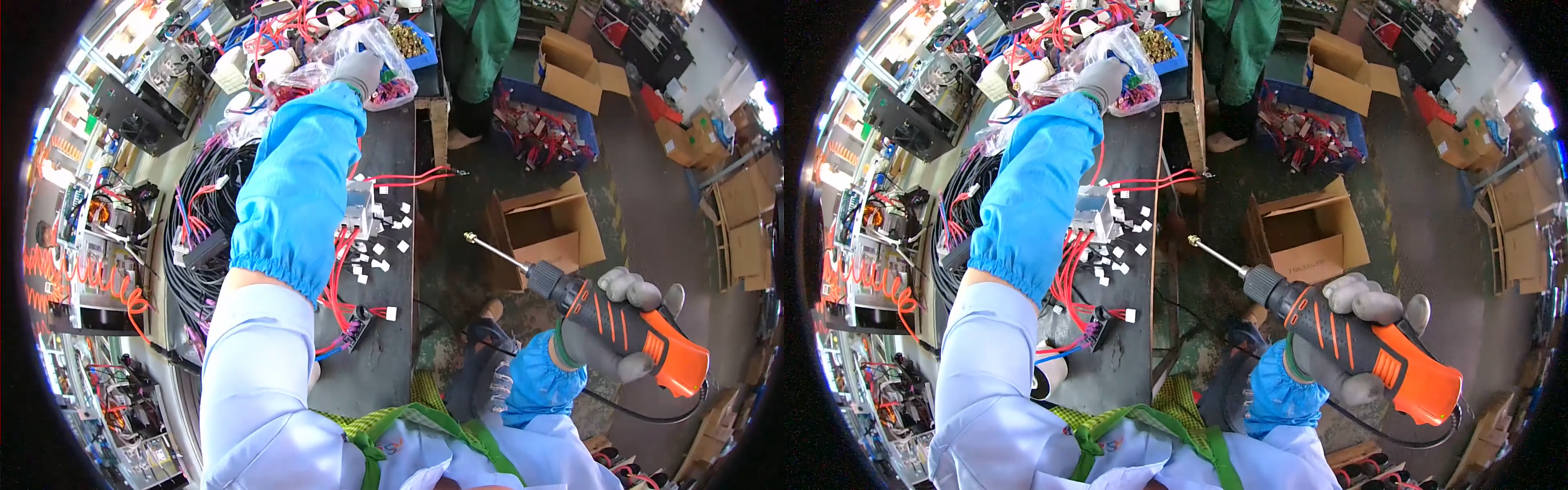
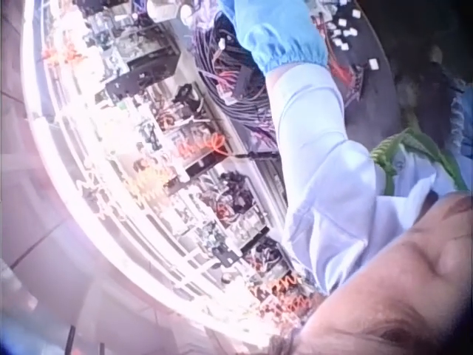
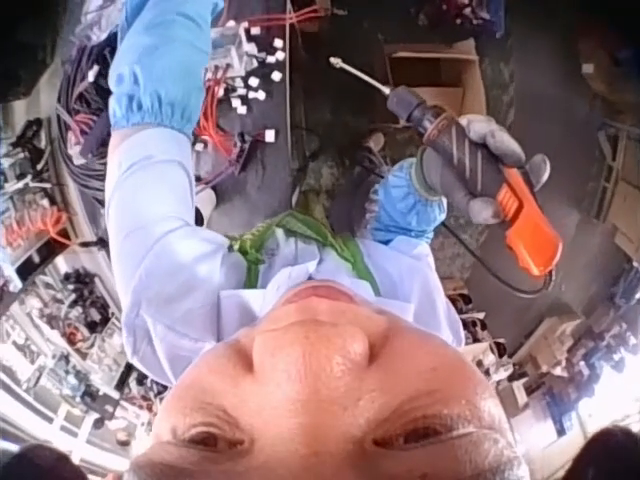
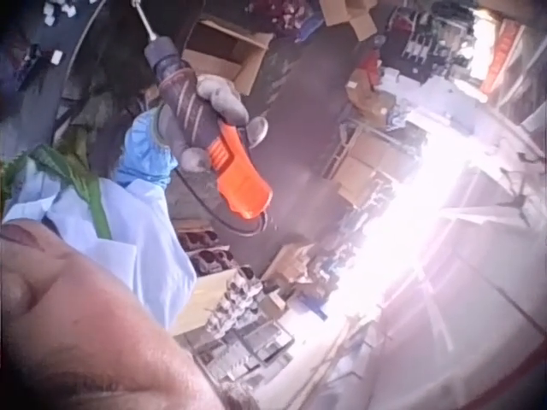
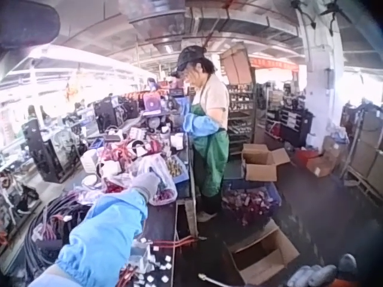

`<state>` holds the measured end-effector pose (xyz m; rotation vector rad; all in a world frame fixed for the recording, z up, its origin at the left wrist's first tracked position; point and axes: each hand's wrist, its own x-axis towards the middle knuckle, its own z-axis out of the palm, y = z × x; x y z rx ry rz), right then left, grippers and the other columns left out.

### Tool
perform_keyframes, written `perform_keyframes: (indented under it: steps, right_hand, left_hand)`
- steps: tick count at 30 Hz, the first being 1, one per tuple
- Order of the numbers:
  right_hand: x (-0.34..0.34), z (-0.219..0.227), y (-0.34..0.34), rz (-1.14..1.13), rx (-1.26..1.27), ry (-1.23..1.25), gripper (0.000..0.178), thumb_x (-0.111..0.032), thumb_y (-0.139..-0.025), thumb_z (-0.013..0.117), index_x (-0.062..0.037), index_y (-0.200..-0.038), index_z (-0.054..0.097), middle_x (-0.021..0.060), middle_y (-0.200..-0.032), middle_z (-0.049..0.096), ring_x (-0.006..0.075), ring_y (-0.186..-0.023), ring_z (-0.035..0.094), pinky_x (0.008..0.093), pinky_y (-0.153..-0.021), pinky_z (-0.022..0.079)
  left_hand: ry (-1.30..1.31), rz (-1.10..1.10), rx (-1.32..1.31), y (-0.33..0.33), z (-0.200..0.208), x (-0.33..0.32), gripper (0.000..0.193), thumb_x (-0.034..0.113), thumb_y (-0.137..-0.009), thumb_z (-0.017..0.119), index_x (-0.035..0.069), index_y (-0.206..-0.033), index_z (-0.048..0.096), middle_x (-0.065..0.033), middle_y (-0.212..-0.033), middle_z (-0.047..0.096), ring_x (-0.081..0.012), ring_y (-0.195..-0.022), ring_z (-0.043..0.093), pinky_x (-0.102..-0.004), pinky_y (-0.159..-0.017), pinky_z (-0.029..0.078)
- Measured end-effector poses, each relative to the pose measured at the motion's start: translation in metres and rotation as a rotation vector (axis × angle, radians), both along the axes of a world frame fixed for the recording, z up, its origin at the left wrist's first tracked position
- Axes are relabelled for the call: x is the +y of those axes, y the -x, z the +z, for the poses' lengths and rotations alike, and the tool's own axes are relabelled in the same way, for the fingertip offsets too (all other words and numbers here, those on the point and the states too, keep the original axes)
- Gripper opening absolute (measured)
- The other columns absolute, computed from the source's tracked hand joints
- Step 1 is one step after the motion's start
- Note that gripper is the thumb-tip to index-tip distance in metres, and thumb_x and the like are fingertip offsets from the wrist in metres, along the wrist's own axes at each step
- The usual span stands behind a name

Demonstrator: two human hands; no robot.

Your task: The person attaches wire harnesses to electronic components on a workbench using an electric screwdriver to secure screws.

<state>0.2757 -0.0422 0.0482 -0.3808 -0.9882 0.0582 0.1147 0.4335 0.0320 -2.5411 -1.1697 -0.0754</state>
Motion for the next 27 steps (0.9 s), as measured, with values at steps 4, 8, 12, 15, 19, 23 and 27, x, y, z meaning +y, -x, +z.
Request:
perform_keyframes:
  steps: [4,8,12,15,19,23,27]
  right_hand:
    - [0.002,-0.009,-0.004,-0.031,0.0,0.017,0.09,-0.059,-0.086,0.06,0.0034,-0.144,0.029,0.0173,-0.11,0.061,0.0255,-0.082,0.059,0.0396,-0.074,0.046]
    - [0.001,-0.016,-0.008,-0.058,0.008,0.068,0.09,-0.06,-0.086,0.059,0.003,-0.144,0.029,0.0167,-0.109,0.061,0.0248,-0.081,0.058,0.039,-0.072,0.046]
    - [0.003,-0.017,-0.006,-0.054,0.012,0.091,0.089,-0.06,-0.087,0.058,0.0029,-0.143,0.03,0.0164,-0.108,0.062,0.025,-0.081,0.059,0.0392,-0.071,0.046]
    - [-0.001,-0.019,-0.008,-0.085,0.039,0.085,0.087,-0.059,-0.087,0.058,0.0027,-0.143,0.031,0.0168,-0.108,0.062,0.0252,-0.082,0.059,0.0391,-0.07,0.046]
    - [0.0,-0.016,-0.003,-0.042,0.022,0.073,0.088,-0.059,-0.087,0.058,0.0026,-0.142,0.031,0.0172,-0.108,0.062,0.0253,-0.082,0.06,0.0388,-0.07,0.046]
    - [0.001,-0.014,0.002,-0.052,0.024,0.078,0.089,-0.061,-0.086,0.058,0.0029,-0.142,0.031,0.0173,-0.107,0.062,0.0253,-0.081,0.06,0.0387,-0.07,0.046]
    - [-0.002,-0.006,0.006,-0.111,0.016,0.105,0.089,-0.062,-0.087,0.055,0.0027,-0.143,0.03,0.0173,-0.108,0.062,0.026,-0.082,0.059,0.0395,-0.071,0.045]
  left_hand:
    - [0.016,-0.247,-0.019,-0.009,-0.012,0.01,0.027,0.01,-0.087,0.048,0.013,-0.108,0.065,-0.0142,-0.102,0.067,-0.0346,-0.096,0.065,-0.0458,-0.082,0.051]
    - [-0.05,-0.308,0.05,-0.015,-0.011,0.018,0.023,0.008,-0.087,0.049,0.012,-0.105,0.062,-0.0158,-0.099,0.066,-0.0353,-0.092,0.065,-0.0456,-0.079,0.052]
    - [-0.041,-0.294,-0.156,0.029,0.005,0.042,0.029,0.009,-0.083,0.059,0.014,-0.111,0.064,-0.0162,-0.097,0.068,-0.0338,-0.091,0.066,-0.0441,-0.079,0.052]
    - [-0.037,-0.316,-0.334,0.035,0.02,0.039,0.022,0.017,-0.087,0.059,0.017,-0.107,0.068,-0.0135,-0.092,0.07,-0.0334,-0.089,0.067,-0.0414,-0.078,0.052]
    - [-0.115,-0.131,-0.747,0.041,0.036,0.035,0.024,0.028,-0.088,0.062,0.014,-0.108,0.068,-0.0152,-0.088,0.069,-0.0287,-0.083,0.068,-0.038,-0.076,0.053]
    - [-0.308,-0.341,-1.11,0.039,0.058,0.026,0.033,0.029,-0.089,0.064,0.002,-0.108,0.064,-0.0139,-0.089,0.068,-0.0225,-0.081,0.066,-0.0341,-0.075,0.051]
    - [-0.232,-0.141,-1.244,0.026,0.149,-0.027,0.032,0.029,-0.091,0.059,0.0,-0.106,0.061,-0.0193,-0.095,0.067,-0.0312,-0.087,0.065,-0.0372,-0.081,0.049]
